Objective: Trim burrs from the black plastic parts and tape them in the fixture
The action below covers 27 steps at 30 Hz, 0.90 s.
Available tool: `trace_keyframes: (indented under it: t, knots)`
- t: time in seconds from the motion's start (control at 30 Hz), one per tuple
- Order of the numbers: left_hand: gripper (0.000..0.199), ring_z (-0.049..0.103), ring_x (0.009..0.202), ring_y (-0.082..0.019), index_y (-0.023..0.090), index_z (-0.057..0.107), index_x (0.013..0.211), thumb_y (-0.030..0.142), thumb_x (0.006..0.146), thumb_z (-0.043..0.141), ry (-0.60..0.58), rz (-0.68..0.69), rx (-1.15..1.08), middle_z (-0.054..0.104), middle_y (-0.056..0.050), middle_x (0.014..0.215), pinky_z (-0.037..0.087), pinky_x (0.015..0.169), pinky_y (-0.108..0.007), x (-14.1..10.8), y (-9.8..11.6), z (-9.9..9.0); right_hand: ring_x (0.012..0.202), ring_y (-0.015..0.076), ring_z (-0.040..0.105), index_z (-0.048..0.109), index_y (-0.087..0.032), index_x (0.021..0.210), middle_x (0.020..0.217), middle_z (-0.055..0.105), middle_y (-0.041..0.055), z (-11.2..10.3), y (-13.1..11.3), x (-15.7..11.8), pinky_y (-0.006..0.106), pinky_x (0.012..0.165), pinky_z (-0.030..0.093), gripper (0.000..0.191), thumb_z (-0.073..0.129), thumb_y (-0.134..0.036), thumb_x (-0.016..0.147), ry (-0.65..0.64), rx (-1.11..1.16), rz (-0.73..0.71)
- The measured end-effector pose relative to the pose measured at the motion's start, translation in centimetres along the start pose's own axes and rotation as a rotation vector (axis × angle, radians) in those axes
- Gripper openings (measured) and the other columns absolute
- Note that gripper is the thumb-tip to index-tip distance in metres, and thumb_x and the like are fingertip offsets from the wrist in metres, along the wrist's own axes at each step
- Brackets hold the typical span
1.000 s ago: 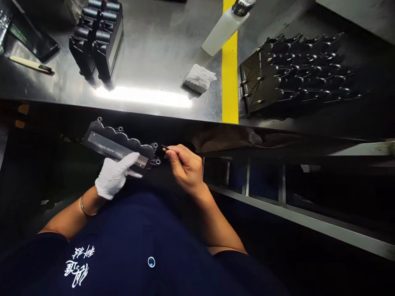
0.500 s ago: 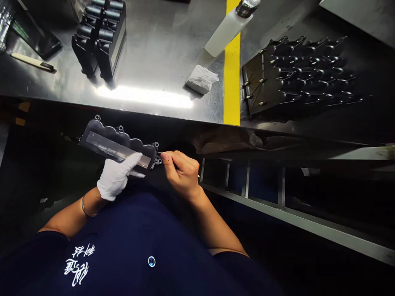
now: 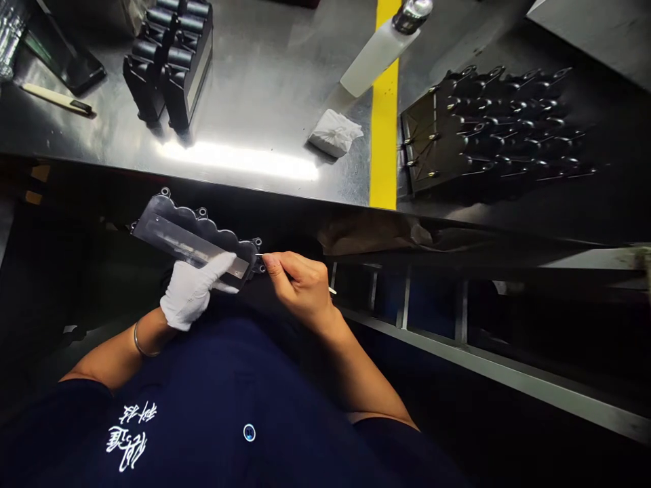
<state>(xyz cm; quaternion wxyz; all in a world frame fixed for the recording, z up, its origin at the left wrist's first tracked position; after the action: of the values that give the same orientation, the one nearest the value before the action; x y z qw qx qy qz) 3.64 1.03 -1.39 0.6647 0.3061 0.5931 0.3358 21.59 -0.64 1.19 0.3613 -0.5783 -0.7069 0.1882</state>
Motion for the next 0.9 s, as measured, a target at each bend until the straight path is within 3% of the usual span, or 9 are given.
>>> trace_keyframes:
  t: [0.07,0.17,0.2,0.23,0.4,0.6,0.9]
  knots:
    - [0.036,0.070,0.076,-0.023,0.014,0.071,0.086,0.041,0.064,0.079,-0.026,0.001,0.052,0.072,-0.006,0.087,0.059,0.057,-0.028,0.1,0.5,0.0,0.055,0.0111,0.059,0.067,-0.016,0.070,0.063,0.067,0.0041,-0.5,0.1,0.5,0.023,0.054,0.039,0.032,0.049,-0.028,0.094,-0.230,-0.005,-0.060]
    - [0.037,0.069,0.074,-0.022,0.013,0.070,0.093,0.035,0.064,0.079,-0.123,-0.053,0.015,0.072,-0.006,0.085,0.056,0.059,-0.028,0.5,1.2,0.1,0.052,0.0090,0.055,0.067,-0.017,0.069,0.060,0.064,0.0014,-1.5,0.0,0.6,0.022,0.052,0.034,0.034,0.050,-0.033,0.094,-0.673,0.052,-0.210]
    - [0.039,0.069,0.074,-0.022,0.013,0.069,0.097,0.033,0.064,0.079,-0.156,-0.088,-0.030,0.072,-0.006,0.087,0.056,0.060,-0.029,0.6,1.4,0.2,0.051,0.0086,0.053,0.066,-0.017,0.069,0.058,0.062,0.0008,-1.9,-0.1,0.7,0.022,0.052,0.033,0.034,0.051,-0.033,0.094,-0.746,0.071,-0.251]
    - [0.041,0.069,0.076,-0.023,0.014,0.068,0.099,0.032,0.065,0.079,-0.189,-0.126,-0.073,0.072,-0.007,0.089,0.056,0.061,-0.030,0.7,1.6,0.3,0.051,0.0084,0.052,0.066,-0.016,0.070,0.057,0.060,0.0006,-2.4,-0.2,0.9,0.022,0.052,0.033,0.034,0.050,-0.034,0.094,-0.761,0.078,-0.280]
    - [0.036,0.067,0.076,-0.021,0.012,0.069,0.097,0.031,0.067,0.076,-0.329,-0.216,-0.025,0.071,-0.008,0.087,0.053,0.060,-0.027,0.7,2.0,1.0,0.052,0.0099,0.047,0.063,-0.015,0.072,0.058,0.055,0.0015,-3.3,-0.5,2.0,0.024,0.051,0.030,0.035,0.047,-0.036,0.095,-0.556,-0.045,-0.372]
    - [0.027,0.061,0.059,-0.015,0.013,0.068,0.088,0.033,0.071,0.071,-0.355,-0.195,0.035,0.067,-0.004,0.072,0.044,0.047,-0.022,0.5,1.9,1.4,0.051,0.0098,0.044,0.059,-0.017,0.066,0.058,0.052,0.0005,-2.1,-0.3,2.2,0.026,0.050,0.027,0.042,0.041,-0.038,0.097,-0.606,-0.150,-0.380]
    - [0.032,0.062,0.061,-0.017,0.012,0.070,0.090,0.037,0.071,0.071,-0.343,-0.193,0.060,0.068,-0.006,0.073,0.046,0.048,-0.025,0.7,1.8,1.4,0.049,0.0093,0.045,0.057,-0.017,0.063,0.056,0.052,0.0002,-2.1,0.0,2.4,0.026,0.050,0.027,0.042,0.043,-0.037,0.096,-0.632,-0.089,-0.332]
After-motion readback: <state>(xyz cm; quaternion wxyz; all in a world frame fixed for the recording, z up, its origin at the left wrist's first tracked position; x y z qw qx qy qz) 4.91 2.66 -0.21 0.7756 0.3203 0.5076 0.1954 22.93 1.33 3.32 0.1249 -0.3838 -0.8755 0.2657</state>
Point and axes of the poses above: each hand's wrist, its own x-axis towards the middle knuckle, its own z-axis out of the palm, y = z × x, the point moved 4 cm from there along x, towards the middle knuckle
